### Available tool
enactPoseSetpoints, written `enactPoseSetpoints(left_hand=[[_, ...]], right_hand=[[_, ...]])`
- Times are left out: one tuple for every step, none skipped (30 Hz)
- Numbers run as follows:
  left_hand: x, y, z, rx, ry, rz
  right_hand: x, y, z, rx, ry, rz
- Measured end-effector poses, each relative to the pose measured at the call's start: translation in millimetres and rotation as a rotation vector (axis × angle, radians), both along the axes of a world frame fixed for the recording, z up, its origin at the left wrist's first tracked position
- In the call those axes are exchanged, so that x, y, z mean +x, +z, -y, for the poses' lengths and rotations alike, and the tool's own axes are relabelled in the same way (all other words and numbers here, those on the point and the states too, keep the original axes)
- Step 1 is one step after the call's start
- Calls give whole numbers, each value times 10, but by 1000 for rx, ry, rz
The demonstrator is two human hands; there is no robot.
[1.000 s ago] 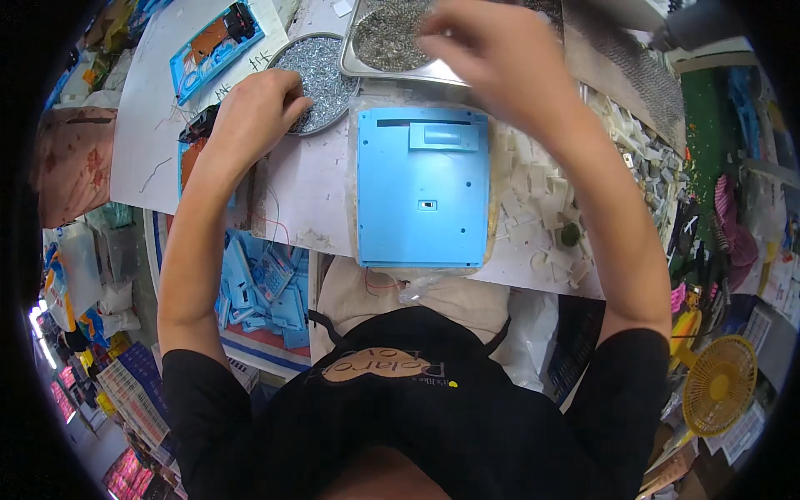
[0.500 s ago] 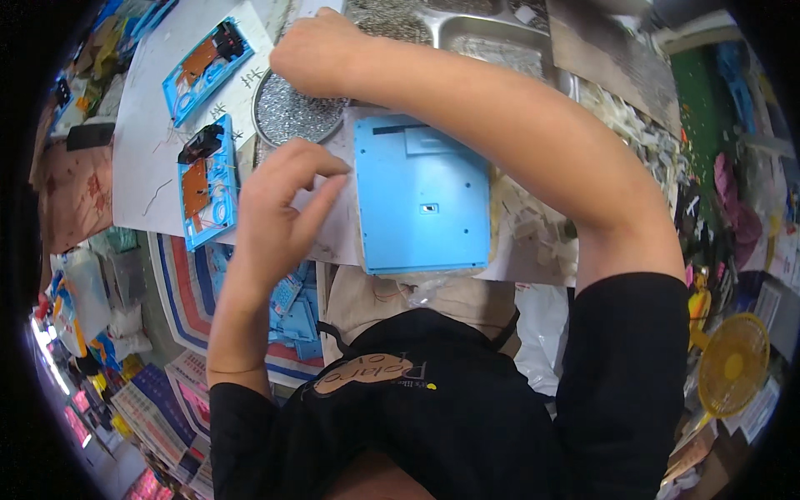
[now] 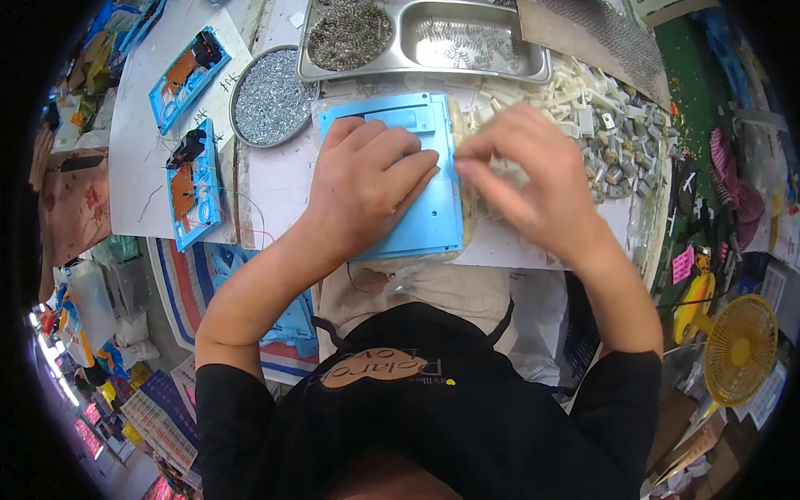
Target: Assemble a blue electronic device by placing internal components and soldering wires.
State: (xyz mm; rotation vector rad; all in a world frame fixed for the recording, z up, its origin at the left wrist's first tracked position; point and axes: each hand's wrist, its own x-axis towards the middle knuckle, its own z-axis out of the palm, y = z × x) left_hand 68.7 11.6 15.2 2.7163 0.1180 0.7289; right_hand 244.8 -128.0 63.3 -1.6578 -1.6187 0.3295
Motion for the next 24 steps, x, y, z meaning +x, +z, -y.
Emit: enactPoseSetpoints(left_hand=[[-6, 4, 6, 9, 0, 7], [-20, 9, 10, 18, 2, 13], [-23, 15, 22, 24, -1, 24], [-25, 11, 36, 22, 4, 30], [-30, 2, 48, 20, 8, 37], [-46, -2, 60, 21, 23, 43], [-58, -1, 71, 23, 27, 30], [-69, 6, 79, 25, 30, 18], [-62, 18, 78, 26, 29, 13], [-71, 41, 81, -4, 39, 15], [-92, 77, 85, -33, 47, 17], [-100, 105, 69, -62, 58, 20], [-129, 130, -1, -72, 94, 35], [-193, 158, -128, -82, 128, 49], [-277, 185, -269, -92, 164, 62], [-359, 229, -450, -88, 268, -17], [-435, 269, -660, -85, 372, -97], [-483, 292, -873, -41, 449, -215], [-500, 301, -1063, 6, 527, -329], [-500, 279, -1197, 85, 507, -372], [-510, 223, -1293, 160, 482, -425], [-528, 177, -1354, 236, 458, -479], [-559, 139, -1390, 231, 415, -501], [-545, 84, -1434, 225, 365, -513]], right_hand=[[-41, -60, 88, 0, 11, -24], [-75, -124, 152, 0, 24, -48], [-115, -160, 206, -9, 30, -51], [-164, -195, 241, -18, 36, -55], [-200, -232, 267, -28, 44, -59], [-212, -277, 270, -30, 67, -38], [-225, -299, 262, -18, 80, -12], [-243, -316, 248, -6, 93, 15], [-249, -316, 233, 4, 101, 47], [-253, -308, 214, 0, 120, 86], [-256, -291, 192, -5, 138, 124], [-249, -275, 168, -8, 158, 164], [-246, -242, 154, -18, 173, 204], [-247, -197, 145, -29, 186, 244], [-255, -180, 138, -39, 202, 282], [-251, -175, 134, -34, 227, 302], [-235, -164, 130, -29, 254, 323], [-212, -151, 123, -22, 281, 346], [-193, -146, 126, -13, 277, 338], [-184, -154, 149, -4, 273, 329], [-179, -177, 180, 0, 267, 310], [-145, -152, 182, 5, 252, 280], [-92, -85, 173, 11, 239, 248], [-4, -1, 175, 12, 218, 225]])
